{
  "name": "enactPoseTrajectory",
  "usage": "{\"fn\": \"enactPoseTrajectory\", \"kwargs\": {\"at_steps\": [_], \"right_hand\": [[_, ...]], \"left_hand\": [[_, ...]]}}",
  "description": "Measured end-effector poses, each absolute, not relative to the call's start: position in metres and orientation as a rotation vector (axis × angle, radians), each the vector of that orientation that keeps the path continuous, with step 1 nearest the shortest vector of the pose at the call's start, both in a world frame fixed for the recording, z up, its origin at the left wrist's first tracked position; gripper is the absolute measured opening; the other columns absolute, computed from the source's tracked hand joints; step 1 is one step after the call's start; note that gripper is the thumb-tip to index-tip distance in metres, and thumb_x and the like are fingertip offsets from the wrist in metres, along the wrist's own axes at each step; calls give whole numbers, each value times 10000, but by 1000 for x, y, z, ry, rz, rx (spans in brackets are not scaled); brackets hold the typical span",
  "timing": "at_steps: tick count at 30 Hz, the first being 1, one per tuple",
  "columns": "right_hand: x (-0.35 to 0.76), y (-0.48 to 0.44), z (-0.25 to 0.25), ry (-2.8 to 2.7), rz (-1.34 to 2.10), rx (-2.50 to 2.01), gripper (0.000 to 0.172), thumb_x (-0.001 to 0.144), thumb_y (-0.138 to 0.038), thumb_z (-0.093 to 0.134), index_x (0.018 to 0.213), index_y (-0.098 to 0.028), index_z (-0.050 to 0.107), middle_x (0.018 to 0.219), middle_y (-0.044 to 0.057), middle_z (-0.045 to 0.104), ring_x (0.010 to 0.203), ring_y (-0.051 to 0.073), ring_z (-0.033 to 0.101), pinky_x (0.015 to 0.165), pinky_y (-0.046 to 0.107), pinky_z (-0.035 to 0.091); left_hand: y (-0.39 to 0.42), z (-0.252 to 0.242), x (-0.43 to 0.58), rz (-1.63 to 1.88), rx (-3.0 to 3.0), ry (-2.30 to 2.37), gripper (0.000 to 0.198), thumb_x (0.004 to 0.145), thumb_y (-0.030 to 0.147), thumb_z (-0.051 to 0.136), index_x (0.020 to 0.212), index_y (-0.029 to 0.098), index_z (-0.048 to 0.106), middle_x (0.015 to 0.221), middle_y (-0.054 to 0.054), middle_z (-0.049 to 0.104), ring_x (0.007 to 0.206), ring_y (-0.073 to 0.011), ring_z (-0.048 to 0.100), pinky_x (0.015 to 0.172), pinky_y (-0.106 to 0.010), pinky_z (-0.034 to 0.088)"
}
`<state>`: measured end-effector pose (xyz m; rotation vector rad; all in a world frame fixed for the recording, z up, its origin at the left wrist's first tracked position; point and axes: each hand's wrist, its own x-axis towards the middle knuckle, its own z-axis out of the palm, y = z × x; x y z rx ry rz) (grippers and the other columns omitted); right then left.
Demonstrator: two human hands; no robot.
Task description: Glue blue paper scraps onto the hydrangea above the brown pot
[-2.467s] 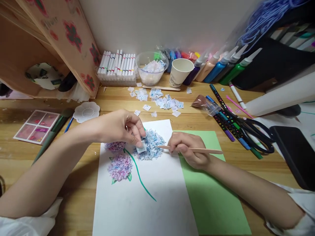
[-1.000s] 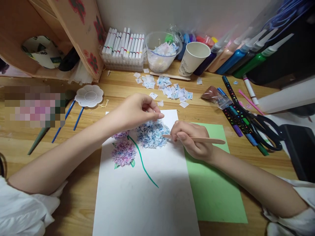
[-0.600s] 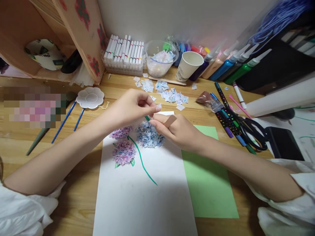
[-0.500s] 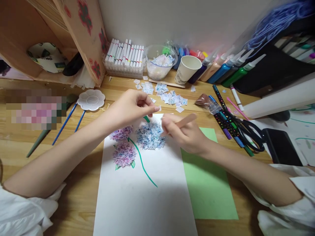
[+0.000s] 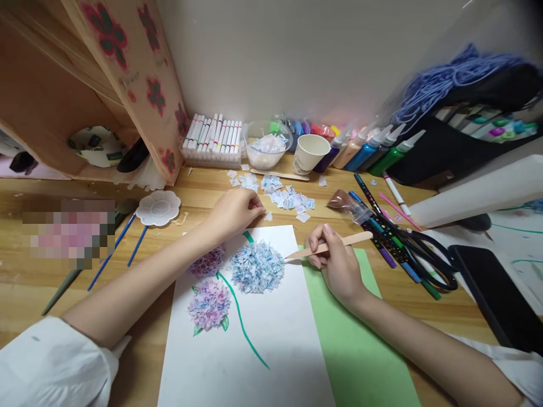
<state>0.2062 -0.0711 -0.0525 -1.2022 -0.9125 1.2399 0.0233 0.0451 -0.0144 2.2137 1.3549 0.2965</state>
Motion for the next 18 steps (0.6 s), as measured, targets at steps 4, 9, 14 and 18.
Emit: {"fn": "enactPoseTrajectory", "kwargs": {"at_steps": [4, 9, 14, 18], "right_hand": [[208, -70, -53, -893, 1277, -1176, 438, 907, -513, 442, 632, -177, 497, 558, -45, 426, 426, 55, 364, 432, 201, 278], [208, -70, -52, -872, 1285, -1164, 444, 892, -526, 462, 621, -176, 492, 577, -40, 434, 432, 57, 367, 426, 202, 271], [209, -70, -51, -861, 1277, -1157, 438, 886, -531, 460, 622, -183, 485, 572, -39, 433, 421, 66, 346, 419, 215, 258], [210, -70, -51, -855, 1256, -1163, 433, 899, -523, 433, 623, -192, 474, 539, -41, 419, 418, 78, 338, 413, 220, 245]], "left_hand": [[52, -18, 35, 240, 2236, 1310, 123, 749, 309, 650, 753, 190, 683, 786, -24, 706, 738, -178, 617, 602, -254, 388], [51, -16, 31, 212, 2222, 1312, 129, 771, 298, 621, 730, 182, 658, 761, -22, 693, 725, -171, 601, 607, -256, 379], [47, -11, 28, 253, 2244, 1271, 167, 803, 309, 584, 745, 161, 634, 780, -43, 676, 730, -166, 579, 629, -259, 383], [41, 5, 30, 229, 2042, 1160, 221, 811, 366, 578, 772, 154, 624, 761, -30, 661, 665, -134, 560, 616, -249, 397]]}}
